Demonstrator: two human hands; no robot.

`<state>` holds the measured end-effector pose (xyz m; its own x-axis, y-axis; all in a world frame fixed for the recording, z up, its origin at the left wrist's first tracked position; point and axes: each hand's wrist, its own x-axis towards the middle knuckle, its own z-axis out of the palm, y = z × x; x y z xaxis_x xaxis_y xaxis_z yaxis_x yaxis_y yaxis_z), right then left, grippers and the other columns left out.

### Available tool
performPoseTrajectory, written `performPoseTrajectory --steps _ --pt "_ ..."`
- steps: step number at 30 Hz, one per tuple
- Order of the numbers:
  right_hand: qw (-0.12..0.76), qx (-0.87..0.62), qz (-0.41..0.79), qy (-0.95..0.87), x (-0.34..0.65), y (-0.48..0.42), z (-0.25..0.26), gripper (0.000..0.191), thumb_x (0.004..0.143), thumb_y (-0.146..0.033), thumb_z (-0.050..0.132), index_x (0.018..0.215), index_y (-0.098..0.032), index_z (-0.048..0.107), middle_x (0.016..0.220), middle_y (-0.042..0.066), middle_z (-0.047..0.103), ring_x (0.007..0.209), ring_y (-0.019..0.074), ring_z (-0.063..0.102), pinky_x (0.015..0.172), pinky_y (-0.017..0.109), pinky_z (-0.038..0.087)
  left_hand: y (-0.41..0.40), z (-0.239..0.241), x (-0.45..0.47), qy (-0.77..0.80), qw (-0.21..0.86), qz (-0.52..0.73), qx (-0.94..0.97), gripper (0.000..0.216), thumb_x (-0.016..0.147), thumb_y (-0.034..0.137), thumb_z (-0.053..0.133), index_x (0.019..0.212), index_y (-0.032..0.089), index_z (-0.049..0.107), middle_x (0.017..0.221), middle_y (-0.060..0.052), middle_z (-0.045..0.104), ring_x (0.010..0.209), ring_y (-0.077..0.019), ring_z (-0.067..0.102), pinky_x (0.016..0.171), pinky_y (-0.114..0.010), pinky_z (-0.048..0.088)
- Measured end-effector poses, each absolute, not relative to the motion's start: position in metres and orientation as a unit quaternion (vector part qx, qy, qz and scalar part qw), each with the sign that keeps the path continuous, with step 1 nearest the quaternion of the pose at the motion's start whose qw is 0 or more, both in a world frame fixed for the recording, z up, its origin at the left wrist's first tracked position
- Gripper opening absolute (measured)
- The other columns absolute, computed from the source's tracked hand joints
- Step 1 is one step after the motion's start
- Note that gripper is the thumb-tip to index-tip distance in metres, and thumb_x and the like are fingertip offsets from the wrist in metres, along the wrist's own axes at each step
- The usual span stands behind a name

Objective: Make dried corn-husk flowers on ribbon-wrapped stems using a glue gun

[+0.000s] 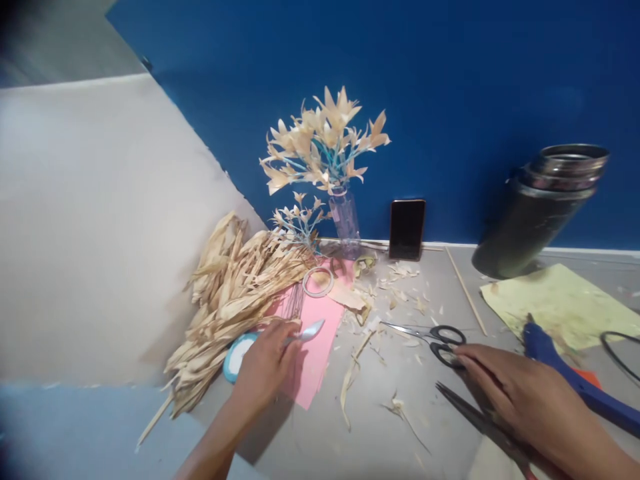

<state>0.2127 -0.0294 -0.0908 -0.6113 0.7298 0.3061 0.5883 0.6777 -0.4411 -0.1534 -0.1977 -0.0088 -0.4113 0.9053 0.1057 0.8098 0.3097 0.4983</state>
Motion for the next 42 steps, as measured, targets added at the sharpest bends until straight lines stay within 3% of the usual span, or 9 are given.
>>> performPoseTrajectory --steps 4,9,14,20,27,30,35,38,42 --pt "0.214 -0.385 0.152 -0.885 0.217 -0.026 -0.095 0.027 0.091 -0.049 0.056 0.094 -0.034 0.078 0.097 0.008 0.081 0.084 0.0311 0.077 0.073 0.04 0.062 -0.194 -0.014 -0.155 0.821 0.084 0.217 0.522 0.025 0.095 0.027 0.045 0.081 0.02 0.064 0.082 -0.008 0.066 0.081 -0.0243 0.06 0.075 -0.037 0.043" --pt "0.234 -0.367 0.145 -0.889 0.212 -0.028 -0.096 0.029 0.091 -0.05 0.054 0.092 -0.034 0.078 0.095 0.009 0.081 0.082 0.032 0.077 0.075 0.041 0.063 -0.165 -0.02 -0.132 0.764 0.04 0.197 0.613 0.017 0.089 0.016 0.055 0.1 0.019 0.068 0.106 -0.012 0.065 0.104 -0.0278 0.053 0.089 -0.041 0.041" --pt "0.241 -0.359 0.135 -0.892 0.206 -0.031 -0.092 0.04 0.095 -0.052 0.046 0.093 -0.028 0.079 0.094 0.009 0.081 0.081 0.0313 0.078 0.076 0.042 0.064 -0.131 -0.035 -0.113 0.711 0.058 0.106 0.693 0.03 0.086 0.007 0.053 0.106 0.022 0.069 0.1 -0.009 0.063 0.096 -0.0253 0.052 0.08 -0.037 0.04" --pt "0.24 -0.344 0.142 -0.897 0.2 -0.034 -0.085 0.036 0.096 -0.048 0.047 0.094 -0.028 0.078 0.095 0.004 0.082 0.08 0.0276 0.078 0.067 0.036 0.064 -0.112 -0.035 -0.121 0.732 0.034 0.094 0.674 0.025 0.094 0.015 0.048 0.083 0.019 0.07 0.09 -0.009 0.064 0.091 -0.0239 0.053 0.081 -0.037 0.039" --pt "0.242 -0.337 0.147 -0.898 0.197 -0.036 -0.086 0.032 0.096 -0.045 0.05 0.094 -0.029 0.078 0.095 0.003 0.081 0.08 0.0274 0.078 0.067 0.035 0.065 -0.093 -0.028 -0.112 0.72 -0.01 0.109 0.686 0.013 0.091 0.024 0.058 0.094 0.019 0.069 0.095 -0.009 0.065 0.094 -0.0256 0.055 0.08 -0.037 0.041" --pt "0.246 -0.332 0.142 -0.9 0.196 -0.034 -0.085 0.033 0.097 -0.043 0.049 0.094 -0.028 0.078 0.094 0.003 0.082 0.079 0.0267 0.078 0.067 0.033 0.065 -0.082 -0.025 -0.12 0.728 -0.012 0.178 0.662 0.018 0.092 0.021 0.056 0.08 0.018 0.069 0.087 -0.008 0.064 0.089 -0.0227 0.057 0.079 -0.034 0.042" --pt "0.235 -0.337 0.136 -0.902 0.199 -0.033 -0.089 0.034 0.095 -0.043 0.049 0.094 -0.029 0.08 0.096 0.003 0.082 0.082 0.0254 0.079 0.071 0.032 0.065 -0.086 -0.001 -0.157 0.738 -0.072 0.38 0.553 0.019 0.092 0.022 0.053 0.087 0.018 0.071 0.087 -0.006 0.065 0.084 -0.0195 0.058 0.077 -0.031 0.043" --pt "0.229 -0.342 0.134 -0.902 0.201 -0.033 -0.095 0.034 0.094 -0.044 0.05 0.095 -0.03 0.08 0.098 0.002 0.082 0.084 0.0258 0.079 0.074 0.033 0.065 -0.098 0.007 -0.164 0.729 -0.047 0.394 0.558 0.022 0.091 0.022 0.052 0.079 0.018 0.07 0.08 -0.005 0.065 0.08 -0.0191 0.059 0.075 -0.03 0.042" --pt "0.22 -0.344 0.147 -0.901 0.201 -0.032 -0.099 0.033 0.093 -0.044 0.052 0.095 -0.029 0.081 0.098 0.003 0.081 0.085 0.0263 0.079 0.076 0.032 0.065 -0.112 0.002 -0.154 0.728 0.101 0.208 0.646 0.028 0.087 0.017 0.049 0.065 0.019 0.066 0.07 -0.004 0.065 0.07 -0.018 0.059 0.068 -0.027 0.04"
